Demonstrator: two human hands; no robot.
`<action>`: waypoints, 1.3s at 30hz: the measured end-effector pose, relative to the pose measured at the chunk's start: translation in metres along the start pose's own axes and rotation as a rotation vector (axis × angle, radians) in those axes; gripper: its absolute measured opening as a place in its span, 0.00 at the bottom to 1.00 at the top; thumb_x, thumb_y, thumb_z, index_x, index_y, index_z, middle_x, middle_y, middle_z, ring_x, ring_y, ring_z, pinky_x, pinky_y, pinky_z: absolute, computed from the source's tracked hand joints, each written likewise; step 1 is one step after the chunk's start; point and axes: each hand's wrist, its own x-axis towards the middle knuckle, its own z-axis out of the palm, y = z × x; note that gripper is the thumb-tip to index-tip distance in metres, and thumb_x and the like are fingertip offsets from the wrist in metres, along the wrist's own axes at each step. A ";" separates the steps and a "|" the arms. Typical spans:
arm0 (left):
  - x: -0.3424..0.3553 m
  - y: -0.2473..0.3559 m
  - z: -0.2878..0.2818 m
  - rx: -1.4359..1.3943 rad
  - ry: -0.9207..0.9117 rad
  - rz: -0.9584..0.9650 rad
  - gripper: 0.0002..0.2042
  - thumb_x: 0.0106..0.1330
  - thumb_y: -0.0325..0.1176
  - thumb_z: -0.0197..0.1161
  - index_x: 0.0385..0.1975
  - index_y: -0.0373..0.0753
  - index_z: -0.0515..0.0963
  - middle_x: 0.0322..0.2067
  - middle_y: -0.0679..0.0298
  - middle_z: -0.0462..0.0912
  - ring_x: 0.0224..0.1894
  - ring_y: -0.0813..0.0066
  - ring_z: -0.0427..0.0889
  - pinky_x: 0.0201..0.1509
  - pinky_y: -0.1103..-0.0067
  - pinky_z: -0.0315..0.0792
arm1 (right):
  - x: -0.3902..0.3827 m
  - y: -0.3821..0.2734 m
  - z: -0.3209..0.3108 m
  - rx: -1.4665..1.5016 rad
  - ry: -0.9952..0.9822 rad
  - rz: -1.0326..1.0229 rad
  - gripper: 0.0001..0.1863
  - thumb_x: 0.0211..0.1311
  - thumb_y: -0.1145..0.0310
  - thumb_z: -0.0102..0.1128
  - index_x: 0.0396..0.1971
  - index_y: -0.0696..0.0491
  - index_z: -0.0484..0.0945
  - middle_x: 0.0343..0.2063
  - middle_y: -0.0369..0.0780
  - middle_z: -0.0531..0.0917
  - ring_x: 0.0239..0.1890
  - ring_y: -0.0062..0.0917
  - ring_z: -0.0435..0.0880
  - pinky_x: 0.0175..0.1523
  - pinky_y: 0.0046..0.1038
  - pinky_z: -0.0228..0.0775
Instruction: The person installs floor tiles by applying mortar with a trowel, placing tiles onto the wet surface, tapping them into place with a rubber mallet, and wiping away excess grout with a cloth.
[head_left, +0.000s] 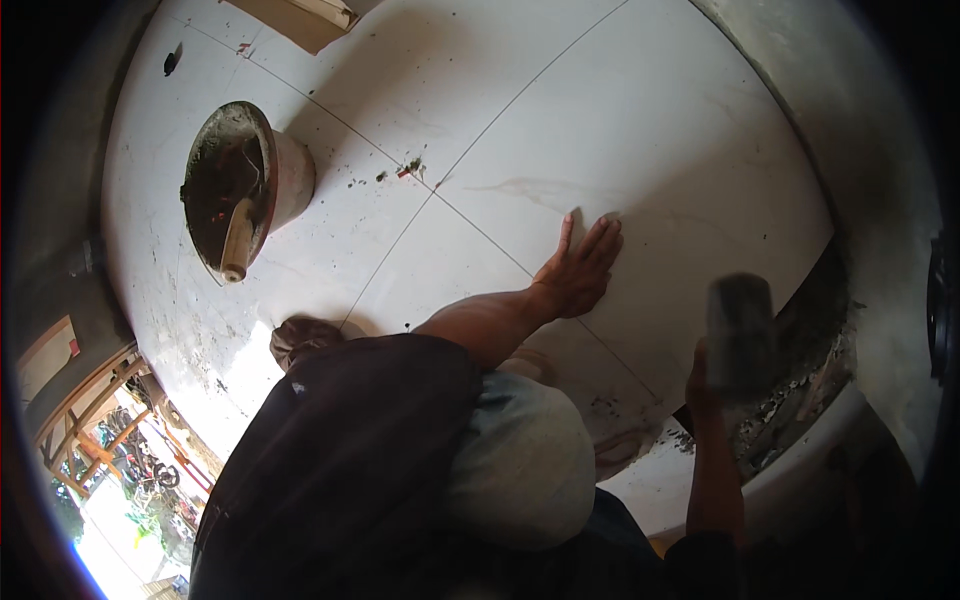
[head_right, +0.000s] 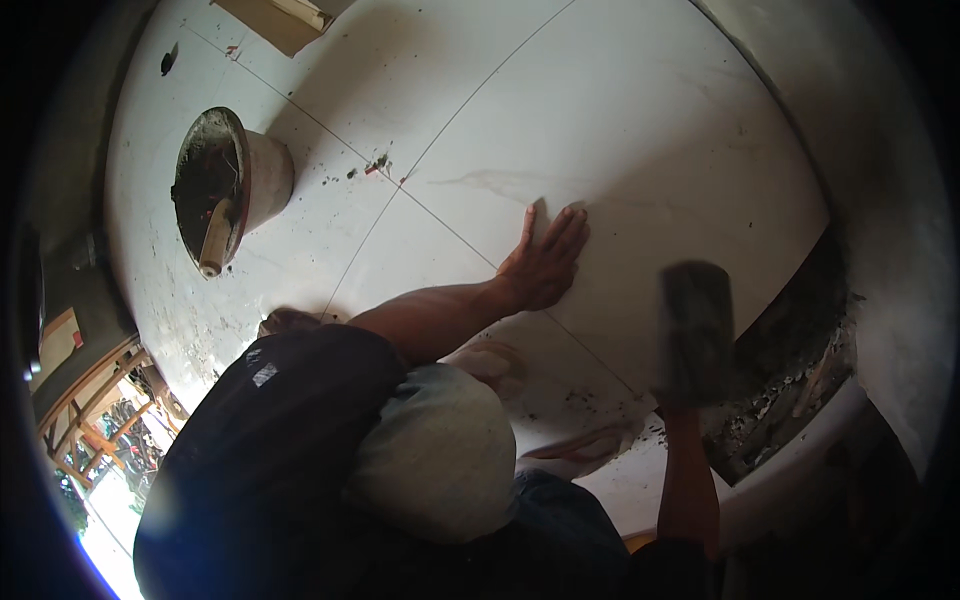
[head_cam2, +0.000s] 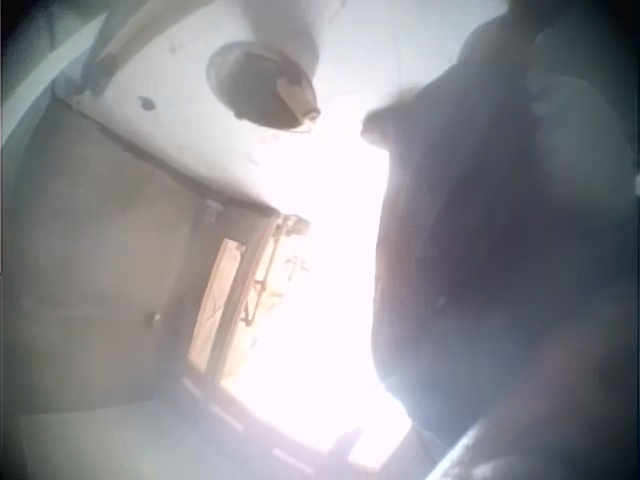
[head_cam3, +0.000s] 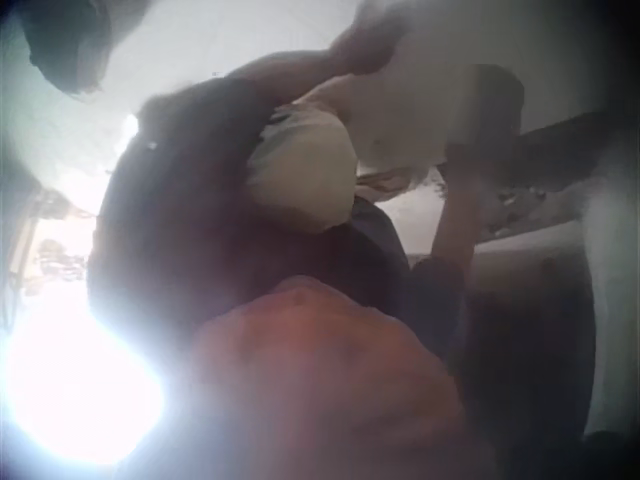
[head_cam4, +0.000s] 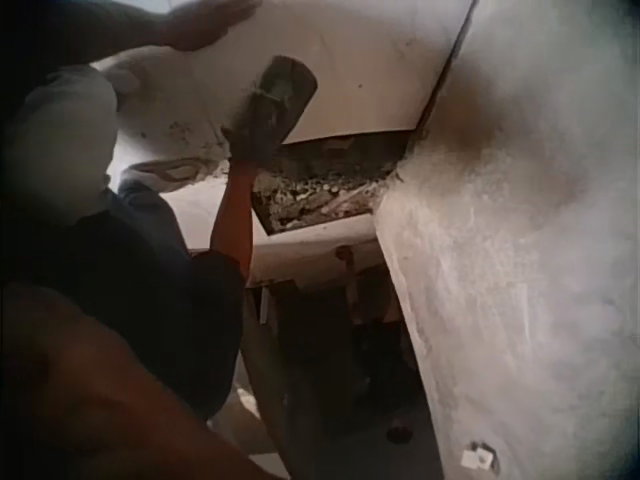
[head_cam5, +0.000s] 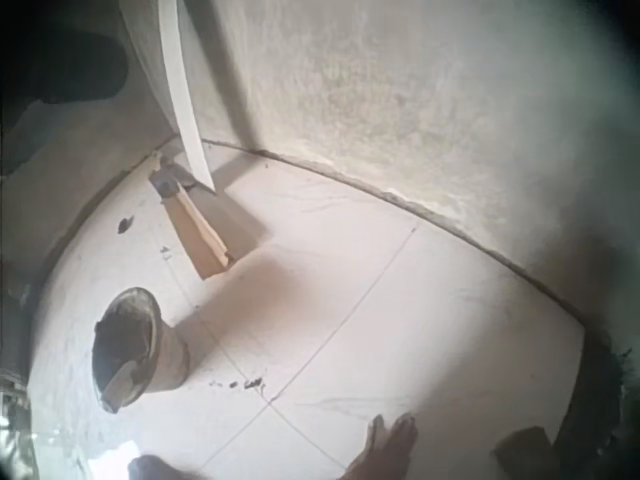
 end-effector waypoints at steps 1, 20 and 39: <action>-0.012 0.006 0.005 -0.017 -0.013 -0.006 0.29 0.64 0.42 0.50 0.63 0.34 0.60 0.68 0.51 0.50 0.72 0.57 0.46 0.67 0.41 0.43 | -0.003 0.000 0.000 -0.062 0.044 -0.018 0.14 0.61 0.63 0.55 0.39 0.59 0.78 0.37 0.51 0.80 0.41 0.45 0.80 0.48 0.43 0.72; -0.001 0.003 0.000 -0.027 -0.083 0.002 0.29 0.66 0.41 0.48 0.65 0.33 0.58 0.69 0.52 0.49 0.72 0.57 0.44 0.67 0.42 0.43 | -0.003 0.006 0.030 0.081 -0.215 0.080 0.14 0.56 0.69 0.60 0.41 0.57 0.80 0.32 0.49 0.83 0.37 0.35 0.85 0.41 0.32 0.77; -0.003 0.002 0.008 0.053 -0.126 0.015 0.29 0.67 0.41 0.46 0.66 0.33 0.55 0.70 0.53 0.47 0.73 0.55 0.42 0.66 0.38 0.37 | 0.008 -0.014 -0.001 0.122 0.193 -0.231 0.10 0.54 0.66 0.60 0.31 0.58 0.78 0.24 0.48 0.82 0.29 0.43 0.84 0.32 0.38 0.75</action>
